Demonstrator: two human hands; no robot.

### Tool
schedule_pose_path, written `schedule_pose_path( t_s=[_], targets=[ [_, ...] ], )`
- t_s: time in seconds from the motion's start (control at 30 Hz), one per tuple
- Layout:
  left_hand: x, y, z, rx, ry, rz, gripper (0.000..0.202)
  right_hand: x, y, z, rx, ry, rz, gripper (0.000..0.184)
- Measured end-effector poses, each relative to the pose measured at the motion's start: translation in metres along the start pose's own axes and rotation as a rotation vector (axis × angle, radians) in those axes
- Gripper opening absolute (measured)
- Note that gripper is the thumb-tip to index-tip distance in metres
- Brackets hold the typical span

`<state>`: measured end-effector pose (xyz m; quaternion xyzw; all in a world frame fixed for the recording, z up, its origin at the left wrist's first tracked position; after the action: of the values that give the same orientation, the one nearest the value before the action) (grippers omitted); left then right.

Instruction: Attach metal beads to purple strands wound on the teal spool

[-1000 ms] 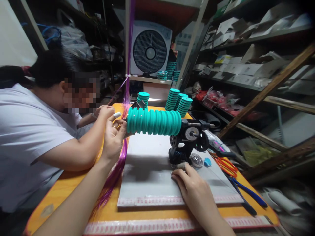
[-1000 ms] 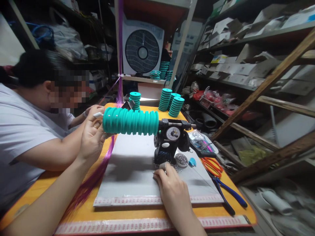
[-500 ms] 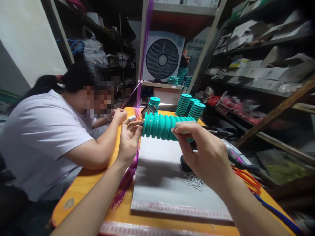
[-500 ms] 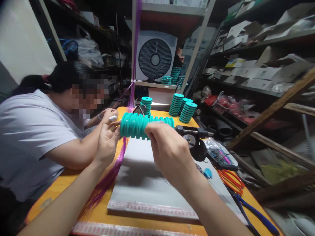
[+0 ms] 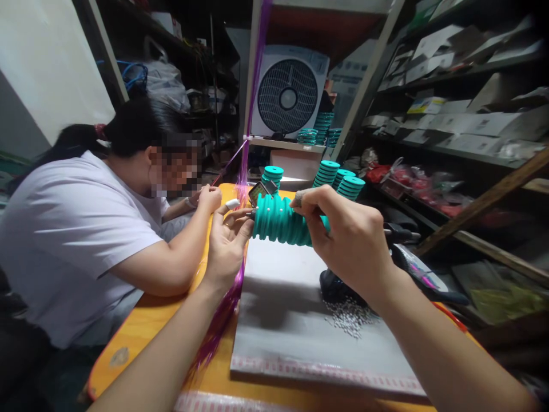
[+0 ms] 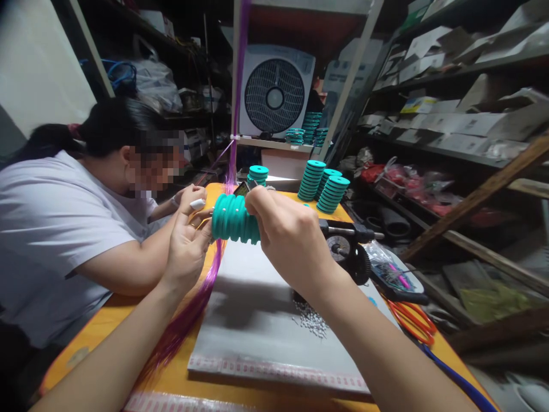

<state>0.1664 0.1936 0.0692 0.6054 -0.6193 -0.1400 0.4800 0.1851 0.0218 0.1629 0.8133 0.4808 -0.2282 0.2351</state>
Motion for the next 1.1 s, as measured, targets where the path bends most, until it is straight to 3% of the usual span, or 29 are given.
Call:
schedule_pose_path(
  t_s=[0.2,0.77,0.87,1.0,1.1],
  targets=[
    [0.002,0.004,0.000,0.059,-0.025,-0.071,0.047,0.001,-0.002,-0.003,-0.014,-0.081,0.103,0.017],
    [0.000,-0.002,0.000,0.048,-0.012,-0.041,0.051,0.016,-0.011,0.006,-0.147,-0.035,0.340,0.022],
    [-0.002,-0.002,0.001,0.035,-0.004,-0.029,0.052,0.003,-0.009,0.014,-0.137,-0.042,0.168,0.023],
    [-0.002,-0.002,0.000,0.026,0.003,-0.016,0.055,-0.034,-0.005,0.045,0.116,0.039,-0.063,0.033],
    [-0.001,0.000,0.000,0.043,-0.004,-0.020,0.052,-0.044,-0.006,0.085,0.206,-0.194,-0.104,0.025]
  ],
)
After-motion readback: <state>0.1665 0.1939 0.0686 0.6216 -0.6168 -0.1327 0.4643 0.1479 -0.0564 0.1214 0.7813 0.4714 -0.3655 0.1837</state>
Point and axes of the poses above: each hand's wrist, its own z-axis away from the middle knuckle, its own x-axis out of the palm, y = z × x, the point moved 2 cm from there along -z, towards the middle knuckle, and after that the axes turned 6 degrees about -y, right-handed, at the moved point
